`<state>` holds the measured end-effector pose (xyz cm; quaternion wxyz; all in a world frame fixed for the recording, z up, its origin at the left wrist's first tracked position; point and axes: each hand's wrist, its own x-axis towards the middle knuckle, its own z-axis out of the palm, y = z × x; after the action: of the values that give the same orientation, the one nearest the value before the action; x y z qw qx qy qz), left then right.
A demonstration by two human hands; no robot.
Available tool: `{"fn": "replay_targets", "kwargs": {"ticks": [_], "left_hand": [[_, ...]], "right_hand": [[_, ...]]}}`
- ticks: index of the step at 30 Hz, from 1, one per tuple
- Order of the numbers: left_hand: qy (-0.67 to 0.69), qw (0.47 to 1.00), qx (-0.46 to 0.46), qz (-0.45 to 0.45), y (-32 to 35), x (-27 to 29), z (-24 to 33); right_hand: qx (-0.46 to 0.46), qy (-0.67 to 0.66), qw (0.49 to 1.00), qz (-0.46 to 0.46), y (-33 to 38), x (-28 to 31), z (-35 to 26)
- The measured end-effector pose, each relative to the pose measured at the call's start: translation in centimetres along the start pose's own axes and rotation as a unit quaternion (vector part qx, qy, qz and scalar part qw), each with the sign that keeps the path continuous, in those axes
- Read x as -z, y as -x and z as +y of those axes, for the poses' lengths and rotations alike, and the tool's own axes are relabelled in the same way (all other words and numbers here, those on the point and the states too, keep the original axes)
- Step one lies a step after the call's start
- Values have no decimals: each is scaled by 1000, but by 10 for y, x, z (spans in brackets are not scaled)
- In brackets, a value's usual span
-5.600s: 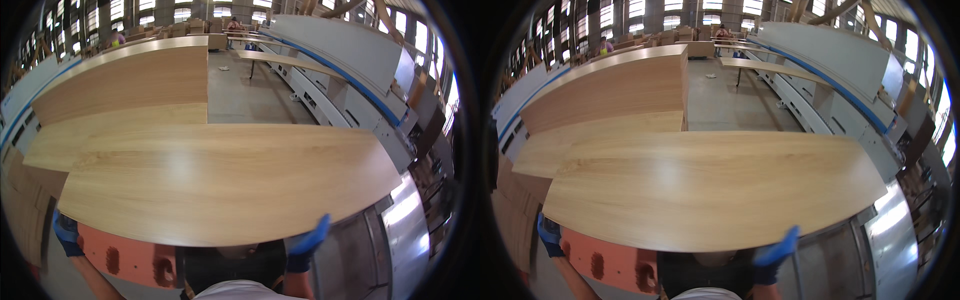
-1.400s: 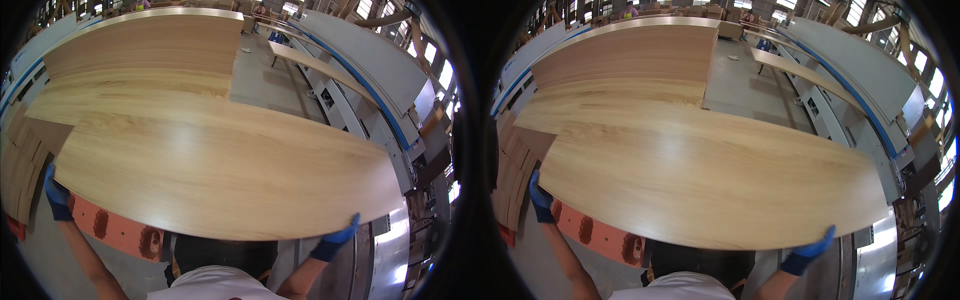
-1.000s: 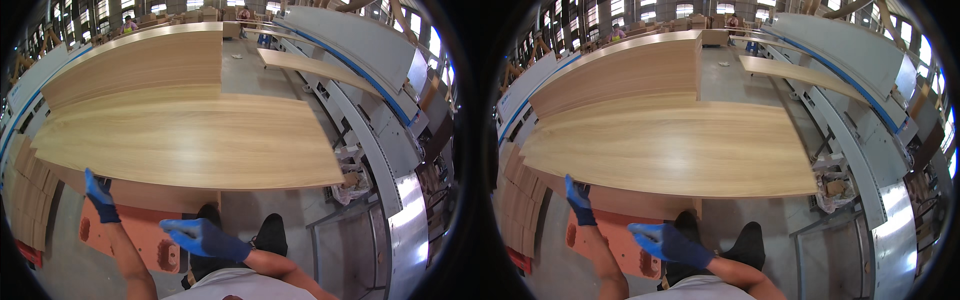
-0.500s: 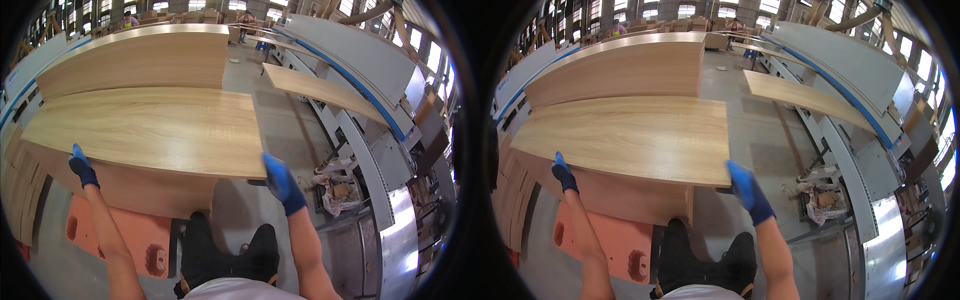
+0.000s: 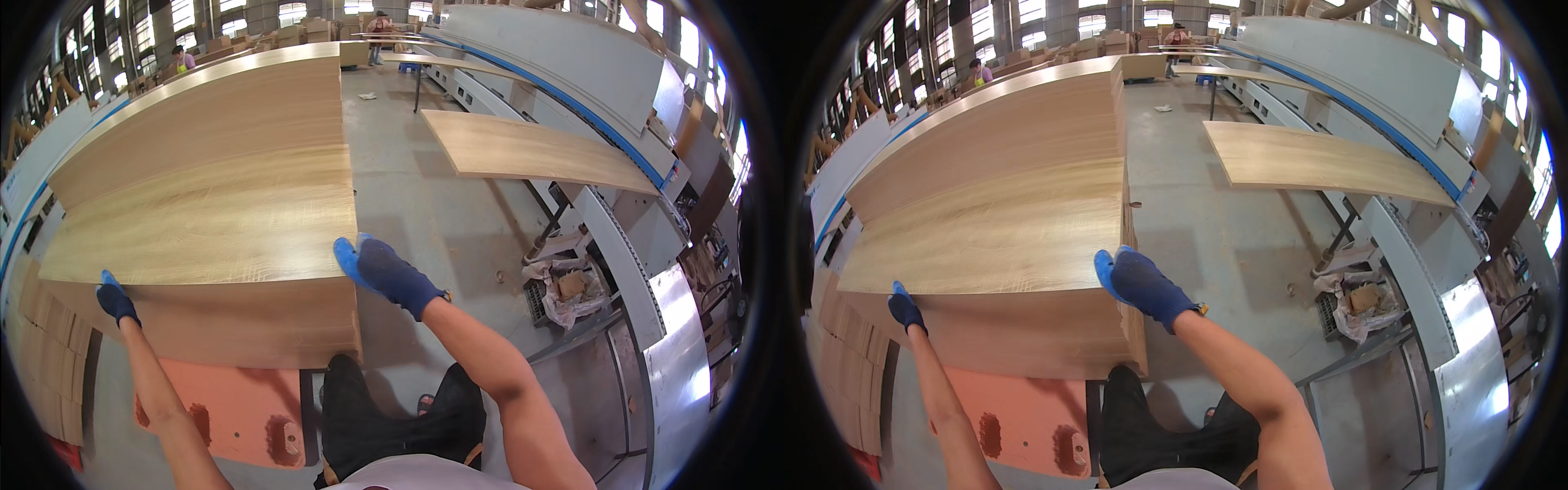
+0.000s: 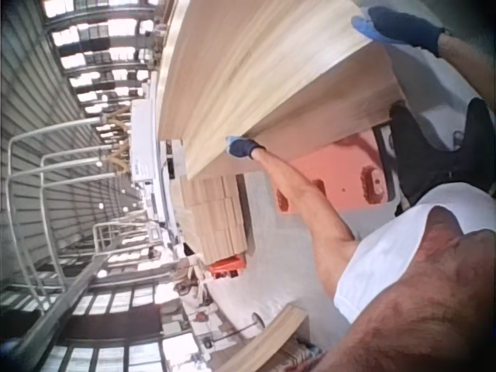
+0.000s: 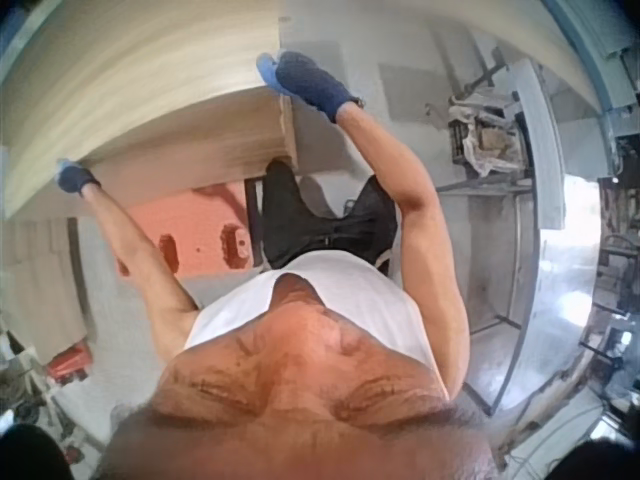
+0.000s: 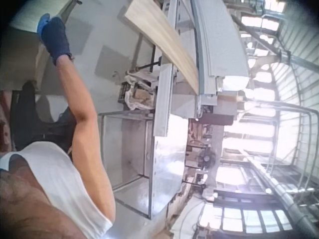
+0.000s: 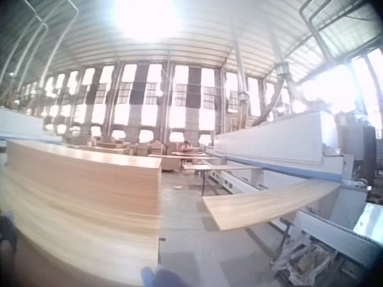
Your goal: The person takes large wooden boards from a machine and stacks them onto a pile.
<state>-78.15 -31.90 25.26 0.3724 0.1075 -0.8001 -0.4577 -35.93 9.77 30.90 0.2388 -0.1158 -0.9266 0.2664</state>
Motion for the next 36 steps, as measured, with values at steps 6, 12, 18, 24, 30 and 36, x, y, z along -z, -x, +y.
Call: {"fn": "replay_targets", "kwargs": {"ticks": [6,12,18,24,30,36], "left_hand": [[-13,999,-46,16,-9,-7,-2],[-307,926,-180,122,22,21,46],[287,872,-313,-243,247,67,224],[386,694,-166,-585,444,89,325],[354,280,285,-845,540,69,362],[383,216,292,-850,554,78,359]], "right_hand": [[24,25,999,3,-22,-37,23],[-160,-281,946,-22,-10,-18,8],[-314,-672,670,-26,70,-55,79],[-400,-747,530,16,182,-74,99],[-340,-766,515,180,235,-28,130],[-195,-731,566,328,255,66,127]]}}
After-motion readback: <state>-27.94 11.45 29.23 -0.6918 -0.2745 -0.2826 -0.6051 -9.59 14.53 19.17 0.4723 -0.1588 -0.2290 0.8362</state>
